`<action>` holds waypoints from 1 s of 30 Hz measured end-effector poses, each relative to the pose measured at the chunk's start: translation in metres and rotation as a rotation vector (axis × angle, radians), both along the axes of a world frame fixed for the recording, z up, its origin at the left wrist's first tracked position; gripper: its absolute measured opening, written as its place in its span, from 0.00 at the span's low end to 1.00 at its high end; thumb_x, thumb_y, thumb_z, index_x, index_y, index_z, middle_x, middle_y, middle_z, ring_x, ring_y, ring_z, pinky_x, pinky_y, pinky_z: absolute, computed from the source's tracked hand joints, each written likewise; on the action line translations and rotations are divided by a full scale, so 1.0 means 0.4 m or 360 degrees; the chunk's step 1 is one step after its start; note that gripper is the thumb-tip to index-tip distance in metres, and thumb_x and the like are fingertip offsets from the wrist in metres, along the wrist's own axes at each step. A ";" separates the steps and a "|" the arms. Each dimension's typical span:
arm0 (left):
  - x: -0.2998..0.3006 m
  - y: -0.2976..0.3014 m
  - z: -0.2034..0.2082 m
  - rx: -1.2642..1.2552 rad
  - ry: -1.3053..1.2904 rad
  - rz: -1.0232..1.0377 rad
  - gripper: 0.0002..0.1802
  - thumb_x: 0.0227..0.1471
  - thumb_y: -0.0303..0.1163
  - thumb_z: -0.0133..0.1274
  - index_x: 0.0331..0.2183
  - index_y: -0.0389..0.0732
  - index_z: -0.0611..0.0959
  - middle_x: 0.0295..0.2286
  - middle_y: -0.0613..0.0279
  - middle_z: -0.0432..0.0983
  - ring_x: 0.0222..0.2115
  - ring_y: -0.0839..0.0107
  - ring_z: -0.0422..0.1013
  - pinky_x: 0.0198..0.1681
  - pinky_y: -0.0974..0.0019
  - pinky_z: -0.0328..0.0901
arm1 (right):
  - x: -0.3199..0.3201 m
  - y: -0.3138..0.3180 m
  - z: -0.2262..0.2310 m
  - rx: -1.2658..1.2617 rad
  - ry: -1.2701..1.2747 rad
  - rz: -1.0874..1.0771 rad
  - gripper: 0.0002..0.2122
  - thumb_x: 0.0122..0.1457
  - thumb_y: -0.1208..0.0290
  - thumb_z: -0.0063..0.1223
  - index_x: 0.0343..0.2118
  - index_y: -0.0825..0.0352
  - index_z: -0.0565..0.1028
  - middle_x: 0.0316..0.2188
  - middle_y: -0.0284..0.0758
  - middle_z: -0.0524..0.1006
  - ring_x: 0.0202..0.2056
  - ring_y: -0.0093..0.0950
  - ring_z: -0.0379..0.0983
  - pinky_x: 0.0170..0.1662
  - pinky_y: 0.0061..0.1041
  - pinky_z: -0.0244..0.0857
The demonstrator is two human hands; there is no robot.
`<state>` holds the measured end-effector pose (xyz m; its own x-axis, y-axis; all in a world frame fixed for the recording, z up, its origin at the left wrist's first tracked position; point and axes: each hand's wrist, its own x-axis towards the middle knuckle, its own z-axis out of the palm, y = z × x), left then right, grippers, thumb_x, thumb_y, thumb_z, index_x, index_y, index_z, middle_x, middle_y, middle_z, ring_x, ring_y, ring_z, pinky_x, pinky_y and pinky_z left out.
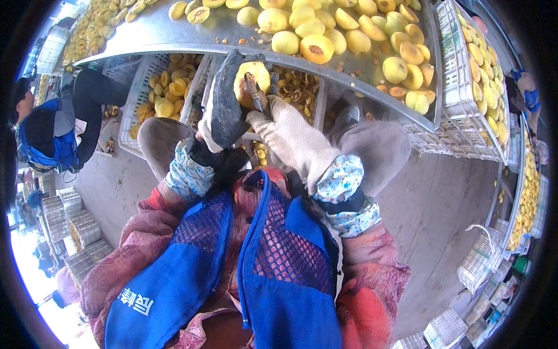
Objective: The recorder uses a handheld coring tool to remove the pits from peach halves on a processing table.
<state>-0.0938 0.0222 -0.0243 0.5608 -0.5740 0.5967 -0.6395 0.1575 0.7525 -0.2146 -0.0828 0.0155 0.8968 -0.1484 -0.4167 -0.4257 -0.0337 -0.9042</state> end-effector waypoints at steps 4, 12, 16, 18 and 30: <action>0.029 0.019 0.004 0.0038 0.0119 -0.0350 0.22 0.58 0.40 0.50 0.46 0.31 0.74 0.39 0.54 0.76 0.39 0.69 0.72 0.46 0.67 0.66 | -0.006 -0.043 -0.132 -0.0807 -0.0525 0.0134 0.19 0.63 0.61 0.47 0.51 0.70 0.67 0.26 0.29 0.72 0.21 0.18 0.65 0.25 0.19 0.62; 0.060 0.035 -0.031 0.0230 0.0166 -0.0478 0.42 0.35 0.20 0.62 0.55 0.31 0.65 0.46 0.51 0.73 0.49 0.55 0.69 0.57 0.57 0.59 | 0.005 -0.038 0.061 0.0098 0.0518 0.0144 0.20 0.63 0.61 0.48 0.52 0.71 0.67 0.37 0.38 0.74 0.36 0.25 0.70 0.43 0.24 0.65; 0.081 0.038 -0.102 0.0327 0.0086 -0.0450 0.43 0.33 0.15 0.57 0.56 0.32 0.66 0.47 0.49 0.73 0.49 0.57 0.69 0.56 0.59 0.60 | 0.000 -0.047 -0.110 -0.0697 -0.0299 0.0286 0.21 0.62 0.60 0.48 0.51 0.71 0.67 0.30 0.34 0.74 0.29 0.24 0.69 0.34 0.25 0.65; 0.082 0.044 -0.092 0.0345 -0.0020 -0.0379 0.43 0.32 0.16 0.58 0.55 0.33 0.66 0.47 0.49 0.73 0.49 0.59 0.70 0.56 0.59 0.60 | 0.005 -0.051 -0.091 -0.0506 -0.0054 0.0378 0.20 0.62 0.61 0.48 0.51 0.72 0.67 0.31 0.37 0.74 0.31 0.26 0.70 0.36 0.26 0.66; 0.127 0.065 -0.098 0.0165 0.0533 -0.0900 0.44 0.27 0.15 0.54 0.55 0.35 0.70 0.49 0.47 0.71 0.51 0.53 0.68 0.56 0.58 0.61 | 0.017 -0.071 -0.001 0.0044 0.0314 0.0510 0.14 0.61 0.63 0.51 0.41 0.71 0.70 0.18 0.32 0.71 0.16 0.22 0.68 0.18 0.21 0.62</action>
<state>-0.0430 0.0483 -0.0636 0.3020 -0.8793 0.3683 -0.2083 0.3161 0.9256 -0.2079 -0.1113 0.0151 0.7980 0.1408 -0.5860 -0.5636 -0.1700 -0.8083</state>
